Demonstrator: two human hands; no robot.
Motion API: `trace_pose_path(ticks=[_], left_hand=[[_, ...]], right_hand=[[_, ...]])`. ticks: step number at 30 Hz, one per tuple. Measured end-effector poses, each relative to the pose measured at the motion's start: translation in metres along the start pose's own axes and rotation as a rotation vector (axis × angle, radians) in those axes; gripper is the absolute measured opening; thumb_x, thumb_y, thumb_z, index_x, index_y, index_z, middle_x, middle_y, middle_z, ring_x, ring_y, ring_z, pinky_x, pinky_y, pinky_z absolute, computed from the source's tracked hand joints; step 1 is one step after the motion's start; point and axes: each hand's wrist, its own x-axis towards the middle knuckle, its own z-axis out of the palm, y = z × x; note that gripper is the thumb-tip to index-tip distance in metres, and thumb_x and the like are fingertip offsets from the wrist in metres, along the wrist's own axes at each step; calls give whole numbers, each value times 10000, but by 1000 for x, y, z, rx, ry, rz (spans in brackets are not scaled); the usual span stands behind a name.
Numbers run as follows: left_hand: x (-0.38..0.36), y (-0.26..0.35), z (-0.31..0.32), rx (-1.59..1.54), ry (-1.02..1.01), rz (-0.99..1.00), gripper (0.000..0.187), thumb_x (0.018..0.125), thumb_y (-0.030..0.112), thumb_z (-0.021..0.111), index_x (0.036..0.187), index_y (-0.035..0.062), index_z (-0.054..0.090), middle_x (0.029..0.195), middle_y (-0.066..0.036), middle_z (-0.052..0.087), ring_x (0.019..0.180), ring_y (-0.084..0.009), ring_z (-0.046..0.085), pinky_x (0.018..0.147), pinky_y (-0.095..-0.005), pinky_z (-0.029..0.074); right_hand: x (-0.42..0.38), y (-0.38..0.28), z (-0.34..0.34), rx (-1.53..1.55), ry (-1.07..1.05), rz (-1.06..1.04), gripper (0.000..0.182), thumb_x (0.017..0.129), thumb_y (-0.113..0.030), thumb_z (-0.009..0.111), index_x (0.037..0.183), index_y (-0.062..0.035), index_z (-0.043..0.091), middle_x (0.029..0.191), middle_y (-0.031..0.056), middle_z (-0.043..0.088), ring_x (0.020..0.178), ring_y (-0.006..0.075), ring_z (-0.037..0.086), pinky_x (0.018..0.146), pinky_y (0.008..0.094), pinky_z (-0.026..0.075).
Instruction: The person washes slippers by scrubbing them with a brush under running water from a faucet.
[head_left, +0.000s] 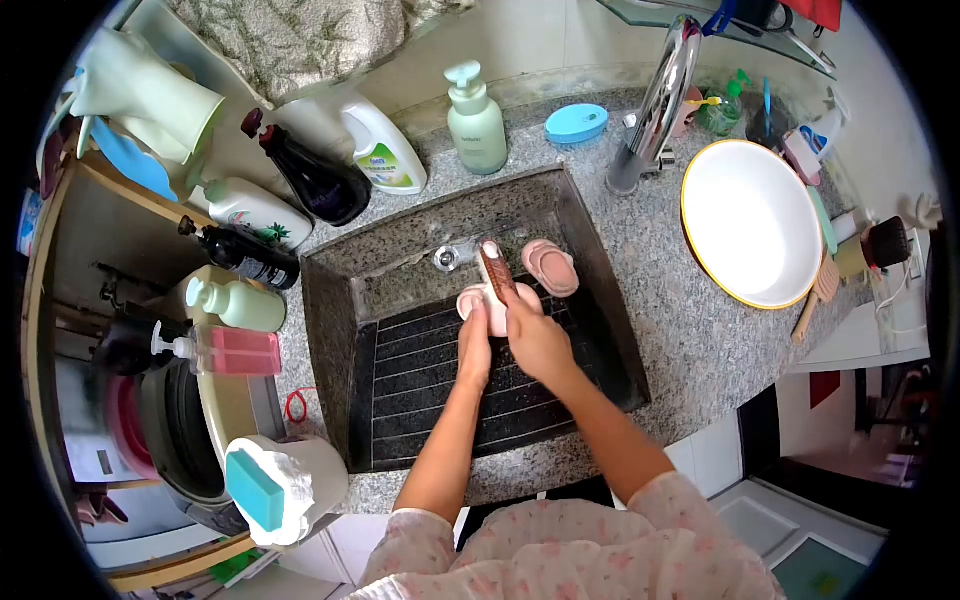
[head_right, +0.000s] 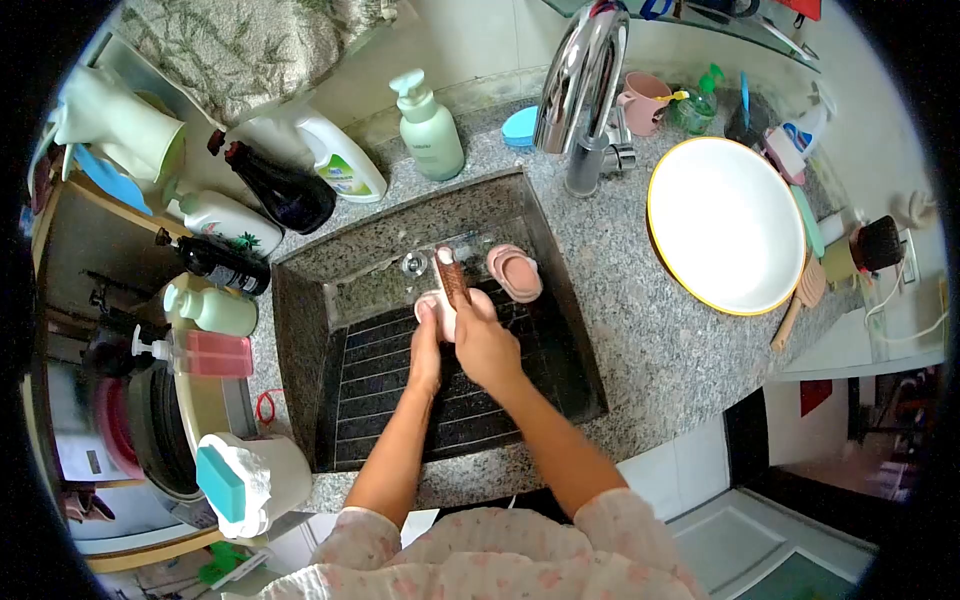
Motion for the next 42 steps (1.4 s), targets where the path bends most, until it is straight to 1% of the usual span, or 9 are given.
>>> trace_pose_path(ticks=[5, 8, 13, 21, 23, 28, 33, 37, 42], left_hand=[[24, 2, -31, -63, -65, -122, 689, 933, 569, 297, 1240, -16, 492, 1197, -128, 536, 1087, -191, 496, 958, -317, 353], [2, 11, -7, 34, -53, 46, 681, 935, 556, 313, 1247, -25, 482, 1245, -123, 504, 1151, -198, 448, 996, -318, 307], [18, 12, -7, -99, 50, 0, 366, 824, 206, 683, 1098, -16, 587, 1014, -67, 630, 848, -113, 593, 732, -233, 468], [22, 5, 1, -750, 223, -297, 305, 842, 139, 645, 1029, -85, 557, 925, -124, 628, 750, -213, 640, 602, -328, 540], [11, 23, 11, -506, 278, -411, 342, 920, 195, 530, 1168, -40, 511, 1045, -138, 606, 892, -250, 622, 780, -372, 519], [39, 15, -14, -842, 304, -377, 295, 890, 139, 557, 1101, -66, 537, 1019, -158, 609, 869, -266, 623, 764, -378, 530], [15, 9, 12, -618, 255, -378, 267, 911, 173, 528, 1078, -33, 555, 945, -125, 614, 818, -236, 617, 704, -348, 526], [49, 10, -21, -748, 239, -426, 378, 891, 375, 549, 1041, 28, 560, 928, -91, 619, 801, -214, 618, 711, -340, 527], [63, 30, -20, -749, 118, -427, 480, 899, 552, 423, 998, 106, 570, 860, -57, 605, 799, -196, 600, 701, -369, 521]], right_hand=[[-68, -3, 7, 98, -282, -32, 561, 893, -221, 445, 1414, -295, 254, 622, 240, 582, 565, 411, 586, 585, 520, 475], [-14, -3, 4, 59, -25, 7, 452, 901, -227, 421, 1353, -239, 389, 672, 227, 604, 594, 423, 588, 606, 517, 482], [-7, 22, 1, 184, 110, -116, 475, 887, -206, 458, 1354, -177, 378, 716, 210, 621, 621, 389, 604, 556, 479, 477], [-37, 6, 21, -148, 80, -88, 483, 877, -192, 479, 1354, -188, 398, 586, 147, 579, 486, 345, 570, 466, 467, 457], [-11, 9, 21, -97, 198, -93, 469, 876, -175, 472, 1341, -169, 409, 589, 161, 577, 497, 349, 573, 474, 472, 455], [-65, -15, 18, 61, -134, -31, 442, 877, -169, 466, 1315, -128, 430, 624, 200, 600, 543, 373, 596, 503, 504, 458], [-3, -3, 18, 45, 76, 20, 445, 888, -207, 444, 1328, -146, 404, 644, 214, 599, 568, 405, 588, 528, 522, 462], [-79, -2, 31, -24, 37, -198, 546, 855, -155, 515, 1380, -204, 375, 508, 133, 530, 400, 283, 543, 386, 415, 430], [-43, 4, 29, -188, 206, -352, 537, 831, -154, 558, 1348, -223, 430, 550, 80, 498, 363, 248, 500, 357, 374, 423]])
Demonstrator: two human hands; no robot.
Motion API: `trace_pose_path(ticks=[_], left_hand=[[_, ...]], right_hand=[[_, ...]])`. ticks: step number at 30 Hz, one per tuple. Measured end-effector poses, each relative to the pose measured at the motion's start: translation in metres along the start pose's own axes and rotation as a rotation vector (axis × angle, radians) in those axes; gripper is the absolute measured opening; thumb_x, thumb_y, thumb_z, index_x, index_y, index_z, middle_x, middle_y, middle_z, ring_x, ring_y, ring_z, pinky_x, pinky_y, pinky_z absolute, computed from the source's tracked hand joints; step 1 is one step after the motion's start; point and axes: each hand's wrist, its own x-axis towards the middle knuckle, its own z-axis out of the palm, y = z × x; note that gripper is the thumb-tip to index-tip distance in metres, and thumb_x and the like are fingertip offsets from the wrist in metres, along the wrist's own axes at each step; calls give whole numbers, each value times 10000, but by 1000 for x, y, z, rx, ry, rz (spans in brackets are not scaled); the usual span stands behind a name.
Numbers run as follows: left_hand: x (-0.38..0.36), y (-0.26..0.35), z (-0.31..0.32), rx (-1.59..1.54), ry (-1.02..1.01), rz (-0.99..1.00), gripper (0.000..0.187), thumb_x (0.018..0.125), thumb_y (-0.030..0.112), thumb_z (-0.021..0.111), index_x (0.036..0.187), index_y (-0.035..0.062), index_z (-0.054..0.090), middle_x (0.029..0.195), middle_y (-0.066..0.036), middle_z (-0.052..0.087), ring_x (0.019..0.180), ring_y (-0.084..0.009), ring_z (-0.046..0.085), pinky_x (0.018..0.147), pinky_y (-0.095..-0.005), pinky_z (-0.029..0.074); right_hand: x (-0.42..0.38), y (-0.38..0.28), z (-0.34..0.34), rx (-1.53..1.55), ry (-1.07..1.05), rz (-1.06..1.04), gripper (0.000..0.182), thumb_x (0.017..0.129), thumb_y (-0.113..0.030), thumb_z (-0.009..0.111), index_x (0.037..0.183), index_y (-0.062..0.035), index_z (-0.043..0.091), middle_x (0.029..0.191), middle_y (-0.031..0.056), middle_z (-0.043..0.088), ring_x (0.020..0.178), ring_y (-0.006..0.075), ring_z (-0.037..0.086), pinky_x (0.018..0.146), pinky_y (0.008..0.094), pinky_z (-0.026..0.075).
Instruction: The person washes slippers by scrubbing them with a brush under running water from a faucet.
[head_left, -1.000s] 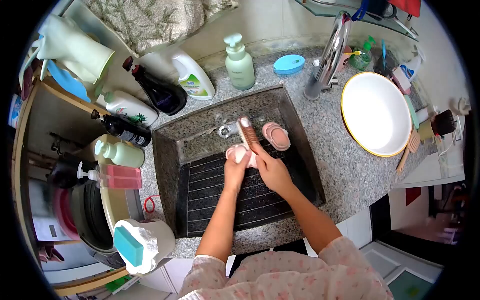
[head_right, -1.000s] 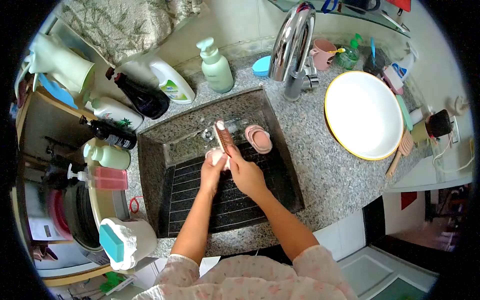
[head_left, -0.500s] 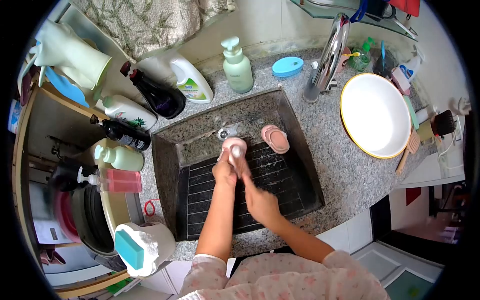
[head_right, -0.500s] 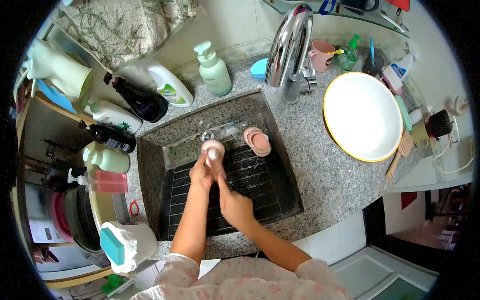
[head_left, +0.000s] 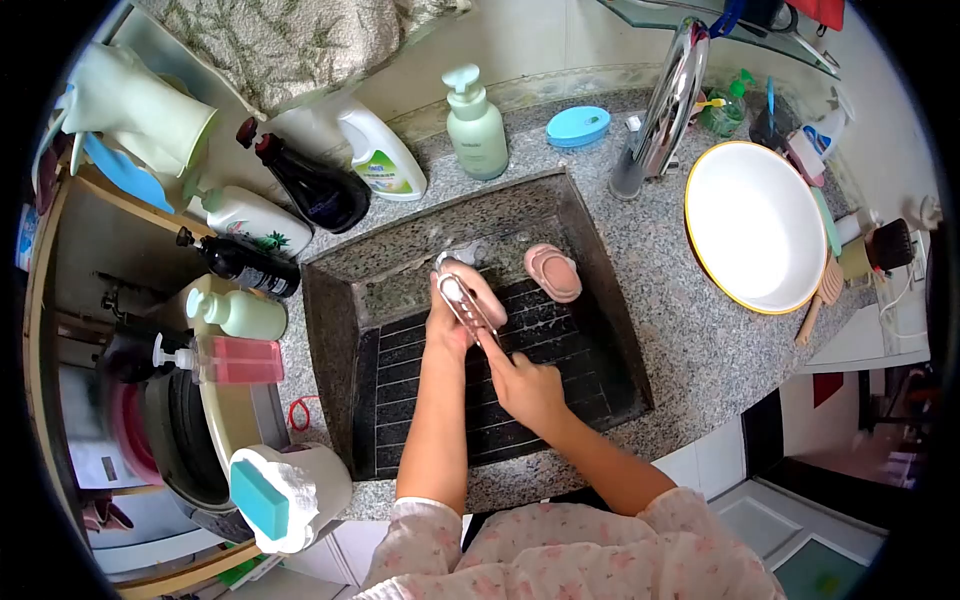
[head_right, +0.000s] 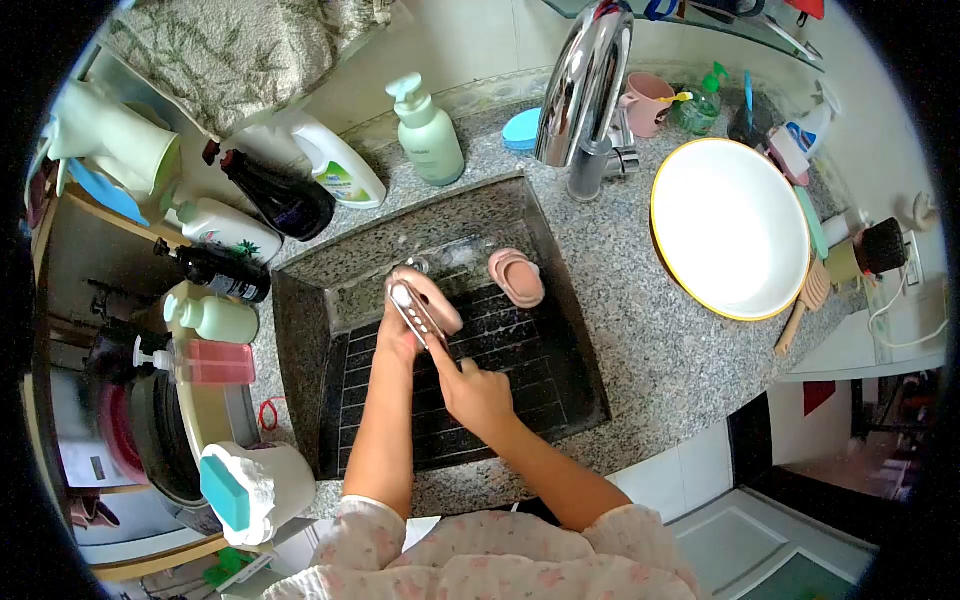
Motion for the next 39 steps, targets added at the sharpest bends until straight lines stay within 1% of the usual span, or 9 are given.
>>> trace_pose_path(ticks=[10, 19, 20, 24, 26, 33, 37, 38, 39], left_hand=[[-16, -37, 10, 6, -43, -9, 216, 925, 240, 492, 965, 44, 571, 869, -74, 595, 770, -216, 589, 669, -351, 520], [-6, -29, -9, -99, -291, -74, 393, 880, 443, 543, 938, 60, 612, 809, -75, 626, 708, -213, 612, 625, -347, 526], [-8, -40, 0, -1, 77, 81, 340, 858, 378, 606, 914, 43, 609, 831, -80, 631, 716, -195, 621, 604, -317, 519], [-1, -13, 3, 227, 187, 329, 296, 815, 244, 627, 770, -47, 593, 680, -146, 616, 516, -219, 593, 469, -334, 492], [42, -5, -45, -10, -109, 126, 273, 843, 228, 568, 781, -37, 582, 723, -133, 605, 587, -219, 594, 514, -340, 484], [5, -4, -19, 482, 307, 339, 263, 826, 212, 526, 762, -37, 581, 737, -125, 613, 558, -214, 589, 523, -352, 495], [32, -11, -57, -119, -509, -174, 311, 873, 270, 491, 859, -29, 577, 724, -128, 599, 574, -271, 601, 518, -415, 513], [34, -31, -44, -79, -25, 95, 344, 900, 303, 432, 875, -11, 571, 741, -131, 591, 568, -286, 584, 514, -410, 505], [18, -30, -30, -77, 30, 50, 364, 902, 317, 392, 893, 1, 573, 756, -133, 582, 636, -281, 592, 547, -416, 505]], right_hand=[[28, 5, -2, -8, 108, -46, 570, 810, -149, 570, 1354, -229, 425, 607, 82, 499, 372, 230, 480, 353, 350, 401], [-1, -2, -22, -15, -76, 42, 550, 808, -154, 558, 1339, -225, 435, 565, 92, 523, 439, 287, 544, 395, 413, 431], [16, -1, -23, 21, -113, 100, 538, 818, -161, 549, 1339, -214, 427, 555, 110, 539, 445, 302, 546, 423, 441, 440], [6, -19, -42, 91, -243, 161, 518, 829, -160, 534, 1334, -209, 429, 550, 123, 555, 451, 304, 557, 441, 443, 449], [-10, -30, -44, 67, -301, 122, 504, 833, -155, 526, 1328, -192, 433, 545, 123, 551, 458, 300, 562, 443, 438, 449], [9, -17, -31, 226, -205, 224, 519, 849, -140, 502, 1356, -178, 396, 589, 157, 576, 502, 321, 581, 475, 445, 459], [-4, -25, -27, 213, -276, 221, 472, 870, -164, 481, 1337, -176, 418, 600, 188, 579, 504, 340, 586, 486, 460, 462], [18, -18, -29, 266, -223, 273, 447, 883, -175, 471, 1327, -176, 423, 622, 197, 585, 528, 358, 588, 492, 475, 458], [33, -8, -24, 309, -183, 297, 434, 892, -175, 458, 1324, -174, 420, 643, 202, 590, 549, 371, 589, 499, 487, 454]])
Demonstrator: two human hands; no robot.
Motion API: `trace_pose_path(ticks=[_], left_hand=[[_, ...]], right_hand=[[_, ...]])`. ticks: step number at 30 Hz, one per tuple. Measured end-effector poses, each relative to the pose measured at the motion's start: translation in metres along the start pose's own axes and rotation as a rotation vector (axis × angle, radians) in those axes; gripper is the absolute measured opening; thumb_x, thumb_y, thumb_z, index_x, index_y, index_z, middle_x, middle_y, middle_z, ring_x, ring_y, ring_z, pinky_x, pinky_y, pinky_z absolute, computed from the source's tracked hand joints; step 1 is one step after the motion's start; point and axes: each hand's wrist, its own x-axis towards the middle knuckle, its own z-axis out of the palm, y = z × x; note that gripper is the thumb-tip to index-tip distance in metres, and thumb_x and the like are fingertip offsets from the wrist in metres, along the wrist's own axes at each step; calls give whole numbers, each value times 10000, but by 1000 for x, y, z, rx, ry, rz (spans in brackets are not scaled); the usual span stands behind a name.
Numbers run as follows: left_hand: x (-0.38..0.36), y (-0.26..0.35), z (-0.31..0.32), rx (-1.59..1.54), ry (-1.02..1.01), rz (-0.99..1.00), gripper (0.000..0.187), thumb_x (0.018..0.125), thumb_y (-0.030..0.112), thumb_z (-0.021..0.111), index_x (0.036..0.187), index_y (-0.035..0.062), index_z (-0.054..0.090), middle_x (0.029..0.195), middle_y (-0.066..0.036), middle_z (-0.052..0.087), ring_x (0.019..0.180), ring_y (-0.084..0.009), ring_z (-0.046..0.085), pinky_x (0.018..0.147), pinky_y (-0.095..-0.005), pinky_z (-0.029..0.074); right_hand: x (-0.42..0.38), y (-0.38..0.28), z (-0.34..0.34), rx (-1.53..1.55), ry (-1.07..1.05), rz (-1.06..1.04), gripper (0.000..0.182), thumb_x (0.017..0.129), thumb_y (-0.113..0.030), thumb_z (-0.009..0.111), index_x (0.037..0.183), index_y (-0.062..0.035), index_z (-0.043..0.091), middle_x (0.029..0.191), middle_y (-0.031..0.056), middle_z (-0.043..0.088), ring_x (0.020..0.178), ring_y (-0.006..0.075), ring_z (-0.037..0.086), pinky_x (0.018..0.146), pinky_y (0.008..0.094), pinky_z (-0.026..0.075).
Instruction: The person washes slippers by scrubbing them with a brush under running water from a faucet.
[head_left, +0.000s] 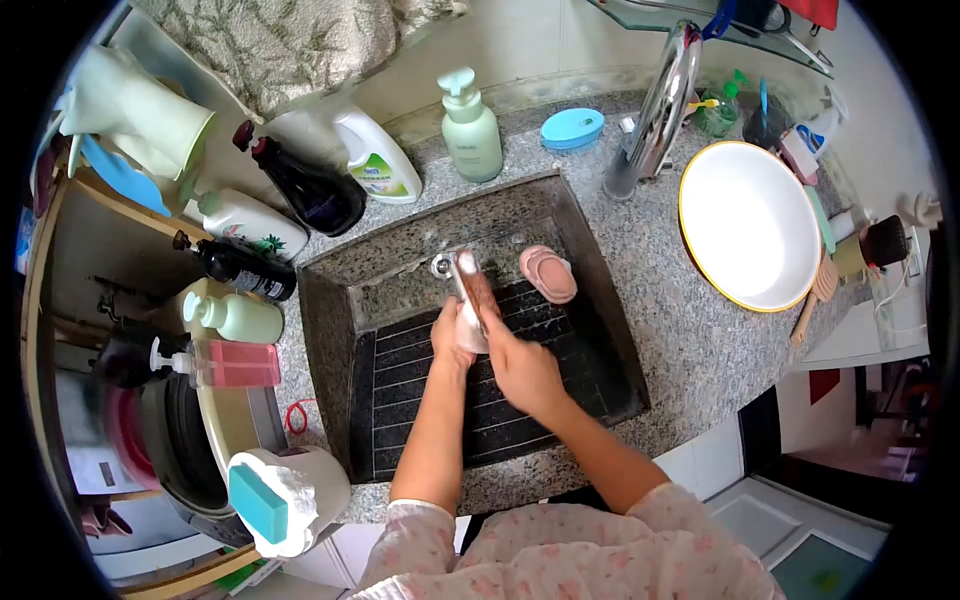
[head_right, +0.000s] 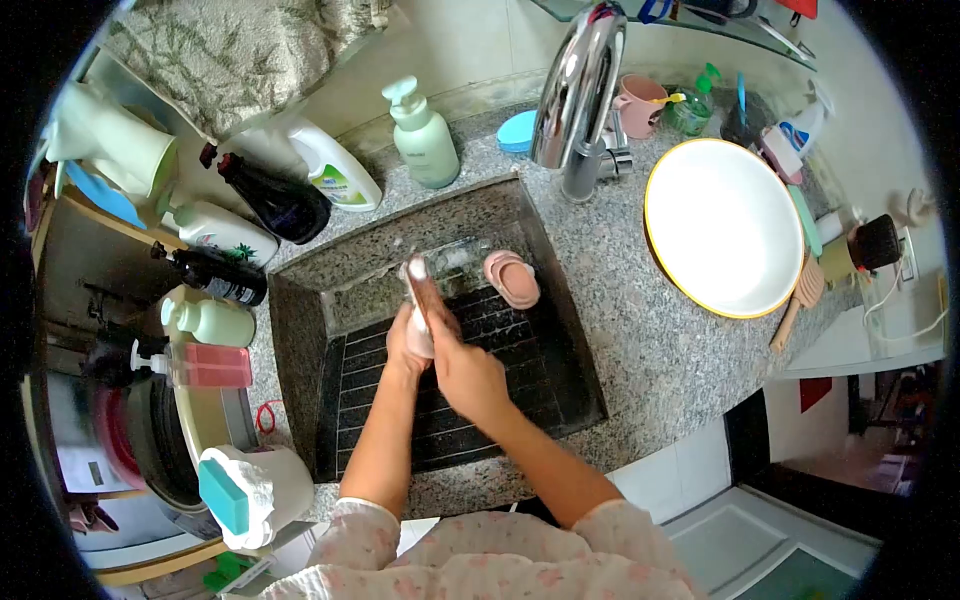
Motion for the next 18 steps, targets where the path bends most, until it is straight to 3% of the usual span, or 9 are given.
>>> trace_pose_path(ticks=[3, 6, 7, 8, 10, 13, 14, 16, 18], left_hand=[[2, 18, -8, 7, -570, -198, 424, 899, 366, 360, 949, -8, 555, 803, -169, 591, 745, -332, 589, 668, -486, 496], [-47, 33, 36, 88, 27, -118, 503, 904, 433, 339, 911, -19, 559, 785, -206, 585, 696, -340, 576, 632, -473, 495], [-25, 29, 12, 376, -366, -24, 455, 925, 383, 337, 882, -9, 565, 785, -188, 591, 656, -311, 572, 599, -433, 494], [-5, 11, -1, 120, -220, 27, 375, 932, 295, 352, 855, 3, 574, 794, -156, 605, 638, -273, 577, 580, -385, 493], [-11, 11, 6, 100, -581, -83, 286, 922, 211, 368, 876, 21, 577, 794, -116, 612, 634, -233, 576, 575, -368, 490], [-38, 27, 22, 608, -435, 284, 334, 841, 311, 488, 917, -3, 574, 838, -188, 623, 724, -273, 613, 629, -382, 517], [-46, 29, 25, 150, -281, -17, 354, 818, 330, 523, 909, -7, 578, 850, -202, 625, 754, -283, 623, 651, -384, 530], [-24, 24, 7, 309, -259, 144, 350, 806, 302, 552, 923, -27, 582, 878, -194, 633, 781, -287, 640, 702, -412, 549], [-18, 23, 0, -85, -728, -27, 296, 799, 212, 571, 940, -48, 587, 898, -182, 639, 789, -270, 651, 719, -404, 557]], right_hand=[[-20, -8, 2, 15, -20, -34, 461, 883, -162, 477, 1339, -182, 412, 629, 195, 586, 545, 353, 594, 499, 461, 461], [-55, -15, 16, 58, -66, -90, 474, 871, -160, 495, 1338, -191, 421, 612, 190, 577, 549, 345, 596, 504, 448, 465], [-39, -14, 14, 25, -54, -55, 460, 875, -169, 490, 1331, -192, 428, 620, 193, 580, 557, 351, 596, 505, 451, 464], [-17, -11, 11, -7, -37, -21, 447, 879, -178, 484, 1323, -192, 435, 628, 196, 583, 565, 356, 596, 506, 454, 463], [6, 2, 10, 92, 61, 0, 435, 895, -202, 467, 1328, -219, 424, 607, 197, 571, 529, 381, 573, 487, 468, 448], [-31, -15, 4, 131, -18, 27, 454, 893, -205, 483, 1343, -204, 419, 580, 200, 562, 497, 351, 580, 474, 455, 448], [-47, -11, 21, 156, -7, -106, 470, 893, -211, 489, 1355, -198, 406, 561, 203, 553, 494, 339, 587, 468, 455, 449], [-36, -9, 22, 90, -38, -53, 448, 904, -229, 473, 1346, -201, 410, 583, 208, 565, 513, 354, 590, 476, 462, 452], [-2, 8, 12, 81, -1, 113, 424, 913, -249, 455, 1333, -197, 418, 603, 215, 572, 529, 371, 588, 482, 466, 458]])
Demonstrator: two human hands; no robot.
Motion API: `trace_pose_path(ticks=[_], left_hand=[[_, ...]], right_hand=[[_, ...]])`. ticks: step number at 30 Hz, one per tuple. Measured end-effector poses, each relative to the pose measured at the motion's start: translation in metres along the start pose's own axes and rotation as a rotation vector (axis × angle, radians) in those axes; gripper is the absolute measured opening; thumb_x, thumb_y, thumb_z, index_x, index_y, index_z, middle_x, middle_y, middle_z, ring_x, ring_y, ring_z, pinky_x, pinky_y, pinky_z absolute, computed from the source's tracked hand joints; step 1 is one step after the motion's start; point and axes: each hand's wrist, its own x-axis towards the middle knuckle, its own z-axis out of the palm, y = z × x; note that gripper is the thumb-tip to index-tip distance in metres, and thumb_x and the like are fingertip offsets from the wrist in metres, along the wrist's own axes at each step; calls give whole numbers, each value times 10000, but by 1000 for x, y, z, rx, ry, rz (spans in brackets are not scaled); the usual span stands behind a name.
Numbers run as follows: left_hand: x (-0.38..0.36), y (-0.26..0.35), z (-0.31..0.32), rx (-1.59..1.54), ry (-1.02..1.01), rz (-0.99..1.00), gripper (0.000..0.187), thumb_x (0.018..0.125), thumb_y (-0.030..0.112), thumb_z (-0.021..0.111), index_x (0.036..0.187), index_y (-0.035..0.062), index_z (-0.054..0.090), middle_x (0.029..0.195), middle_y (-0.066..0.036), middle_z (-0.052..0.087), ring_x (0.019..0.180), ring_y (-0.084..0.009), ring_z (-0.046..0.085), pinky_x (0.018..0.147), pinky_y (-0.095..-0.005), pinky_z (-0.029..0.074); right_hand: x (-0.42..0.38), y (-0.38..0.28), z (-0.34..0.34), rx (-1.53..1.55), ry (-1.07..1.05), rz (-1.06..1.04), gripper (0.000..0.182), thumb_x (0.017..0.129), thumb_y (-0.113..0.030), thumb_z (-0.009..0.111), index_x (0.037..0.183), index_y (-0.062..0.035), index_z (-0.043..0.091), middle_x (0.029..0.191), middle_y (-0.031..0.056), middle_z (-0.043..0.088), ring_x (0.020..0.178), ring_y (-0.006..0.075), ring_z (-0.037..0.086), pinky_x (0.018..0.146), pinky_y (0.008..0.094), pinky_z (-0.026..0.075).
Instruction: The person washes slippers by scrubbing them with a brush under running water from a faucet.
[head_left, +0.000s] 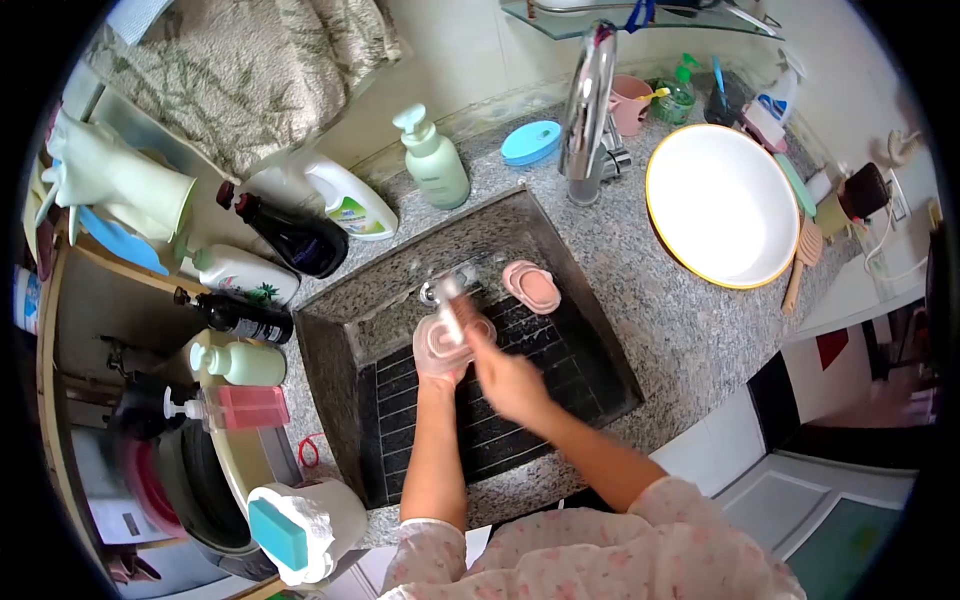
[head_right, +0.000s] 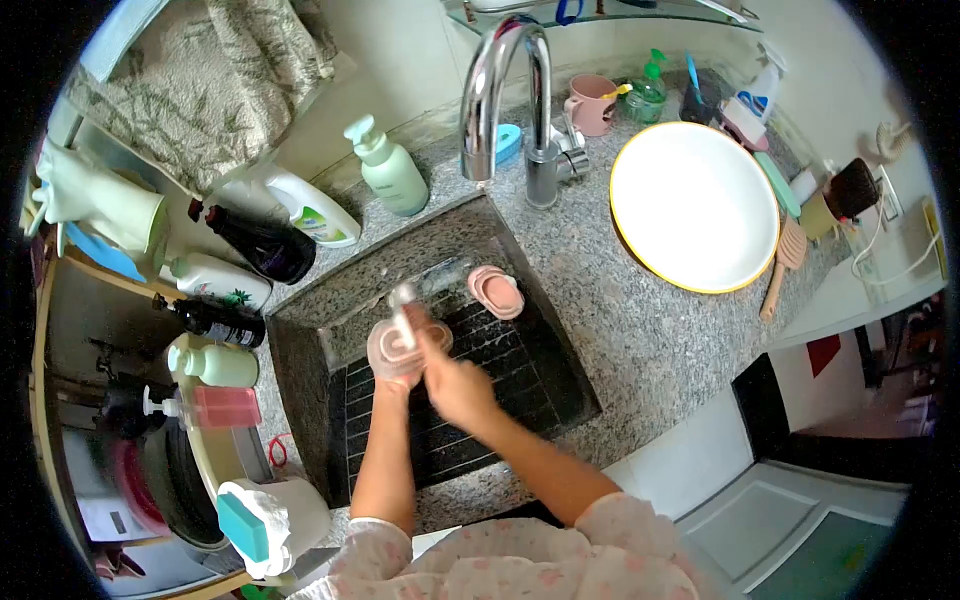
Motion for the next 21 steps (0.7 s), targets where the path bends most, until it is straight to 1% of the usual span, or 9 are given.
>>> trace_pose_path(ticks=[2, 7, 8, 11, 13, 15, 16, 17, 21], left_hand=[[-5, 2, 44, 643, 256, 76, 99, 769, 59, 573, 815, -4, 633, 784, -102, 651, 671, -206, 633, 603, -316, 549], [7, 1, -4, 737, 284, 277, 185, 803, 169, 561, 851, 12, 645, 821, -111, 652, 687, -219, 637, 645, -308, 546], [6, -2, -6, 205, 334, 163, 225, 808, 193, 555, 880, -3, 639, 849, -132, 650, 705, -237, 639, 642, -318, 545], [-1, -1, 26, -10, 429, 117, 372, 847, 273, 479, 1008, -53, 561, 954, -214, 612, 829, -353, 614, 766, -499, 521], [12, 8, -31, 410, 259, 155, 384, 850, 290, 472, 1017, -46, 552, 974, -215, 605, 871, -362, 599, 807, -527, 494], [8, -11, 7, 103, 244, 238, 340, 860, 256, 466, 1029, -29, 540, 980, -196, 594, 901, -335, 591, 816, -524, 490], [11, -14, -5, 102, 370, 229, 318, 874, 248, 444, 996, -25, 553, 940, -186, 598, 861, -334, 598, 810, -509, 498], [13, -15, -6, 117, 56, 198, 326, 883, 257, 427, 997, -18, 559, 951, -183, 604, 865, -333, 603, 821, -498, 501], [21, -28, -13, 143, 191, 91, 370, 899, 301, 396, 1024, 0, 571, 1020, -170, 614, 911, -326, 612, 836, -467, 509]], right_hand=[[14, 31, -2, 67, 49, 53, 447, 910, -257, 440, 1352, -223, 387, 578, 190, 575, 495, 368, 572, 460, 470, 448], [-44, -10, 14, 160, 18, -132, 479, 894, -227, 474, 1360, -172, 380, 561, 210, 559, 451, 365, 556, 460, 474, 439], [-39, -7, 15, 135, 41, -164, 481, 895, -229, 472, 1363, -166, 376, 563, 211, 560, 456, 362, 559, 457, 469, 440], [9, 33, 4, 166, 70, 60, 497, 897, -238, 471, 1377, -174, 357, 549, 205, 551, 462, 340, 567, 450, 452, 439], [-13, 3, -1, 201, 23, 36, 489, 897, -237, 471, 1371, -179, 369, 552, 203, 552, 461, 339, 565, 453, 454, 436], [-43, -14, 8, 259, 3, -146, 473, 892, -230, 473, 1358, -197, 397, 564, 200, 555, 460, 344, 556, 457, 457, 427], [-43, -15, 4, 218, -4, -117, 461, 890, -233, 476, 1345, -195, 414, 575, 200, 559, 472, 348, 559, 460, 463, 426], [-32, -8, -3, 170, -2, -34, 441, 895, -244, 472, 1333, -215, 426, 631, 218, 571, 540, 370, 578, 505, 468, 446], [1, 30, -69, 37, 187, 47, 428, 894, -244, 505, 1313, -185, 437, 808, 217, 622, 712, 366, 628, 620, 390, 497]])
